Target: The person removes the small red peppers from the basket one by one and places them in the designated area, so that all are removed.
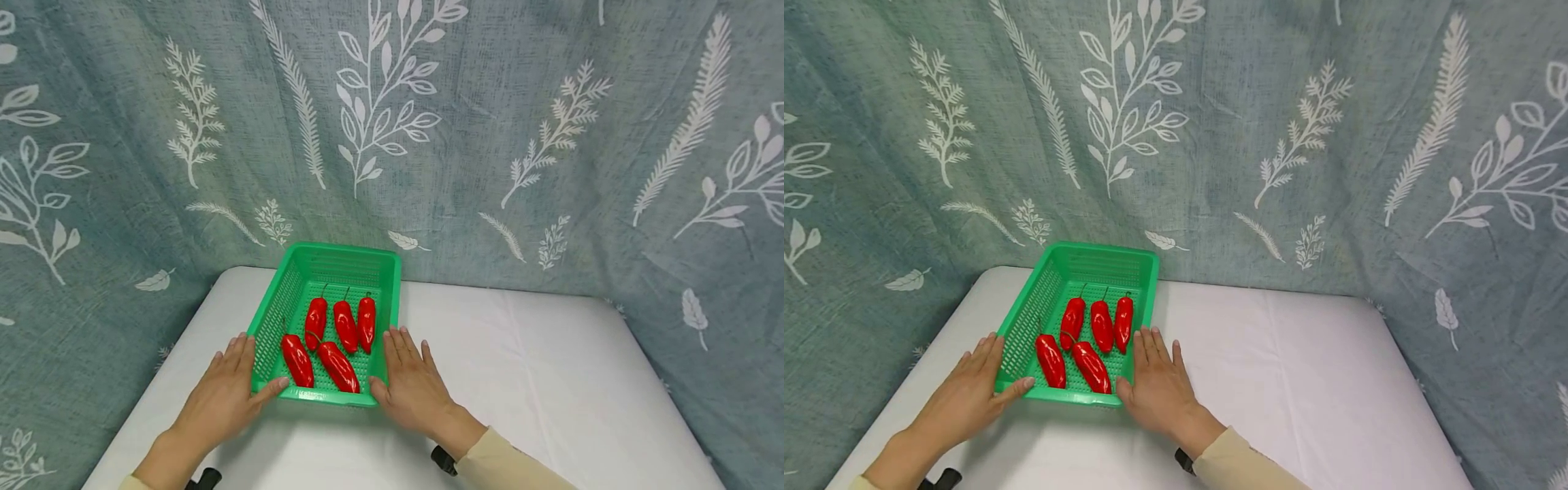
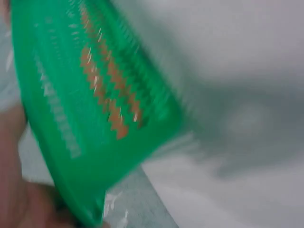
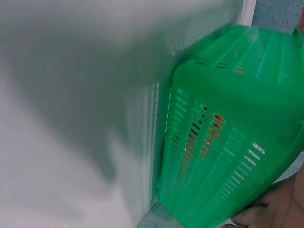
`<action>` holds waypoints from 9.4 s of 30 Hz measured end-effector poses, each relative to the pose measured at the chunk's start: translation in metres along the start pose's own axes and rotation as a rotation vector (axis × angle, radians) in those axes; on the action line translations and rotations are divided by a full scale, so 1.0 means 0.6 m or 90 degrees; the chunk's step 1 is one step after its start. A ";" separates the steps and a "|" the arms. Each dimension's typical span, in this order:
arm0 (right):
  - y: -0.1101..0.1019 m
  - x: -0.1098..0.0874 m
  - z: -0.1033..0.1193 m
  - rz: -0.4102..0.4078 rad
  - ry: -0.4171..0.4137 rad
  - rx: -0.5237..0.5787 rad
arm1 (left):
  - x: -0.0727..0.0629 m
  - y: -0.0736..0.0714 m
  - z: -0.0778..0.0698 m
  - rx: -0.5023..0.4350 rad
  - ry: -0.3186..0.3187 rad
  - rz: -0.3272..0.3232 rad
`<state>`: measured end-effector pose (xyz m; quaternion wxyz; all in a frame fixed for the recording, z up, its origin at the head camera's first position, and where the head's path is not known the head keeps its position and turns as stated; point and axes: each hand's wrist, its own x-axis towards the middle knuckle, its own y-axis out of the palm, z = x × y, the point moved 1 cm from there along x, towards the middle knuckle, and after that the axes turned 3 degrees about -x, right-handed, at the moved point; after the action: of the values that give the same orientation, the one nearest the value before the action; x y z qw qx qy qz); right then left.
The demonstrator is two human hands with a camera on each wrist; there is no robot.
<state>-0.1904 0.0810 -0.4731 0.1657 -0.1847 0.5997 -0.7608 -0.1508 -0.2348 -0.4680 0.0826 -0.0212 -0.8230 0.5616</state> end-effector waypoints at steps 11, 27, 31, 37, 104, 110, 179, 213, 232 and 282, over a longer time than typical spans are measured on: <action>-0.018 -0.034 -0.055 0.001 0.001 -0.015 | 0.038 0.006 0.007 -0.079 0.054 0.093; -0.057 -0.106 -0.144 -0.016 0.009 -0.025 | 0.104 0.036 -0.074 -0.028 0.147 0.082; -0.060 -0.122 -0.161 -0.023 0.010 -0.038 | 0.132 0.040 -0.090 -0.010 0.159 0.085; -0.062 -0.140 -0.174 -0.027 0.012 -0.049 | 0.156 0.043 -0.106 0.011 0.167 0.086; 0.014 0.125 -0.032 0.365 0.056 0.389 | 0.169 0.070 -0.101 0.028 0.151 0.080; 0.014 0.124 -0.033 0.356 0.047 0.366 | 0.169 0.071 -0.105 0.020 0.153 0.078; -0.136 0.024 -0.365 -0.021 0.329 0.410 | 0.165 0.056 -0.103 -0.006 0.180 0.089; -0.036 0.046 -0.394 0.024 0.368 0.460 | 0.166 0.052 -0.097 -0.015 0.186 0.097; -0.014 0.047 -0.402 0.040 0.369 0.454 | 0.169 0.056 -0.098 -0.030 0.180 0.114; -0.129 0.046 -0.314 -0.047 0.245 0.263 | 0.165 0.057 -0.100 -0.049 0.170 0.117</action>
<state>-0.3076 0.2460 -0.4354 0.0550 -0.0213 0.4452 -0.8935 -0.2406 -0.1541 -0.4672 0.1386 -0.1741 -0.8203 0.5269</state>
